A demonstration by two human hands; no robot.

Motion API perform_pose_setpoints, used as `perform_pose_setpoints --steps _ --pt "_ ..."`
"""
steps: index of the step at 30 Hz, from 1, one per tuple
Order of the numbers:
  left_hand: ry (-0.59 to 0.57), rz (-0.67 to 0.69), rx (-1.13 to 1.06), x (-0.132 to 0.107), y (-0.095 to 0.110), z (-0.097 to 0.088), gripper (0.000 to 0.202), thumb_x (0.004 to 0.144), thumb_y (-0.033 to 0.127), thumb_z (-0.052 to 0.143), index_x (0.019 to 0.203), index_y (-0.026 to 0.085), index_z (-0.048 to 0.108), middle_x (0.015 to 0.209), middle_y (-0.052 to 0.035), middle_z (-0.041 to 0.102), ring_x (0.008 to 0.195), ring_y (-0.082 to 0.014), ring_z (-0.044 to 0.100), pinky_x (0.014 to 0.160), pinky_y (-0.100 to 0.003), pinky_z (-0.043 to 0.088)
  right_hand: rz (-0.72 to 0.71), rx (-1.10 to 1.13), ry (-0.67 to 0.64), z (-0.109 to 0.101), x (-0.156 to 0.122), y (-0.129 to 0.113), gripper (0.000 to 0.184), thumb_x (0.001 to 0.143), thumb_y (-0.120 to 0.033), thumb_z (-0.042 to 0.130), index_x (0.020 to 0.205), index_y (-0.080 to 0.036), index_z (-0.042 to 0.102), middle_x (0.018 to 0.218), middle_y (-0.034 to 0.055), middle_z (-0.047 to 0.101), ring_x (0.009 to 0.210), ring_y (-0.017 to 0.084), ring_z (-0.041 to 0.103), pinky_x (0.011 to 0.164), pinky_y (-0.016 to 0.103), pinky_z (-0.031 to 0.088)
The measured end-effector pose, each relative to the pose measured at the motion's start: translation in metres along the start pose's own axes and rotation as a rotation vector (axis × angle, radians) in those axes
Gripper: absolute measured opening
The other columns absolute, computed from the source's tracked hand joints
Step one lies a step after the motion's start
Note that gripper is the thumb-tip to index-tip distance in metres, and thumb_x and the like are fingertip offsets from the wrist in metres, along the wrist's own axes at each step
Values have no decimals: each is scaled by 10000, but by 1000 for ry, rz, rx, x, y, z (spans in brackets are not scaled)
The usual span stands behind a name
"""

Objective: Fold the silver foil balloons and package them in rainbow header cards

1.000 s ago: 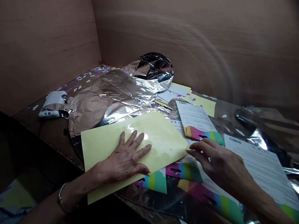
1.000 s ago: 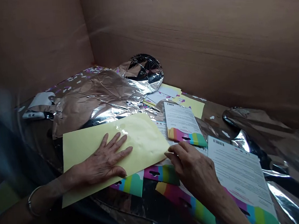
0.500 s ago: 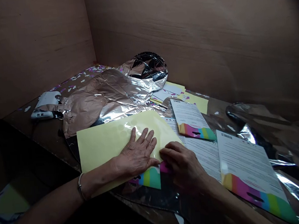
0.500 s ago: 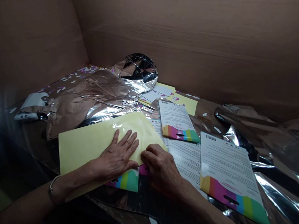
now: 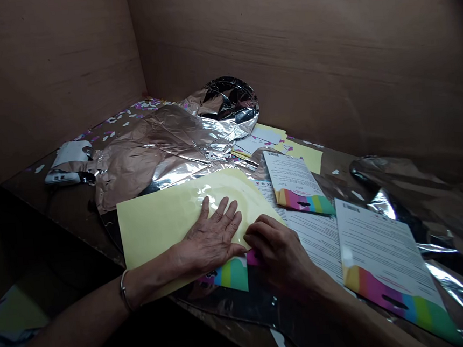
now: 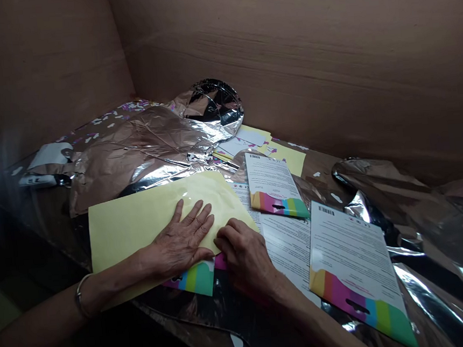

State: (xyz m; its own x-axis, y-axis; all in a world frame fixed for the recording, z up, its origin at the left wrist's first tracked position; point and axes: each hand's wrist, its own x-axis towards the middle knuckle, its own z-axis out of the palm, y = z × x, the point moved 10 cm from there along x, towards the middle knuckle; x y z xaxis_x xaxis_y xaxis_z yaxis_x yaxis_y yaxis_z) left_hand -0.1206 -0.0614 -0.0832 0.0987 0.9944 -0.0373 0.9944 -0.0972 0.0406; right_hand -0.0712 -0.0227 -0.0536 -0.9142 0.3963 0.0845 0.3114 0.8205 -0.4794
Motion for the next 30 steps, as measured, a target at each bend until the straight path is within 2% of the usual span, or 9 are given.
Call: perform_pose_setpoints --steps 3,7,11,15,17,20,23,27,30 --pt "5 3 -5 0 0 0 681 900 561 174 1374 90 303 1470 -165 174 1364 -328 57 1042 -599 -15 10 -100 51 2 3 2 151 820 -159 399 710 -162 502 728 48 495 654 156 452 566 262 315" --pt "44 19 -2 -1 0 -1 677 901 557 178 1368 84 307 1460 -174 206 1361 -335 63 1036 -607 -11 -108 -203 126 4 0 -6 107 805 -146 386 713 -174 431 718 54 471 619 160 409 552 279 282" --pt "64 20 3 -3 -1 0 644 911 532 194 1365 90 310 1461 -176 201 1362 -329 73 1046 -589 -7 -182 -110 178 -2 -7 -14 55 775 -144 392 740 -187 393 748 63 470 635 164 404 566 279 304" --pt "79 20 -8 -2 -2 -1 652 906 545 201 1363 94 308 1465 -175 190 1364 -320 65 1049 -583 -7 -185 -42 214 -6 -11 -20 85 774 -130 365 723 -198 370 703 48 470 602 156 392 546 275 297" --pt "65 18 -15 -1 -2 0 676 900 564 171 1364 93 307 1465 -171 193 1365 -318 61 1051 -577 -13 -125 23 230 -10 -11 -16 80 788 -151 363 725 -198 380 686 43 482 596 156 408 544 277 303" --pt "45 6 -17 0 -2 -1 706 889 586 146 1369 94 305 1466 -167 191 1366 -317 49 1052 -572 -23 52 191 203 -17 -10 2 100 825 -210 365 738 -200 412 666 22 505 587 149 439 540 272 326" --pt "31 10 -17 1 -3 0 707 887 591 155 1378 103 295 1472 -160 174 1368 -311 41 1053 -570 -20 209 330 204 -37 -15 24 151 824 -298 407 716 -204 455 661 10 520 593 143 459 546 268 358" --pt "60 20 10 1 -5 0 675 897 571 174 1373 114 317 1473 -149 180 1369 -307 49 1059 -560 -19 396 436 227 -69 -38 56 215 761 -380 499 655 -194 522 615 4 512 579 137 463 535 264 381" --pt "55 21 36 2 -6 0 670 904 557 161 1369 105 326 1472 -149 185 1367 -309 65 1060 -560 -8 528 548 235 -76 -65 81 230 710 -412 582 698 -183 571 650 11 539 614 142 495 545 260 402"
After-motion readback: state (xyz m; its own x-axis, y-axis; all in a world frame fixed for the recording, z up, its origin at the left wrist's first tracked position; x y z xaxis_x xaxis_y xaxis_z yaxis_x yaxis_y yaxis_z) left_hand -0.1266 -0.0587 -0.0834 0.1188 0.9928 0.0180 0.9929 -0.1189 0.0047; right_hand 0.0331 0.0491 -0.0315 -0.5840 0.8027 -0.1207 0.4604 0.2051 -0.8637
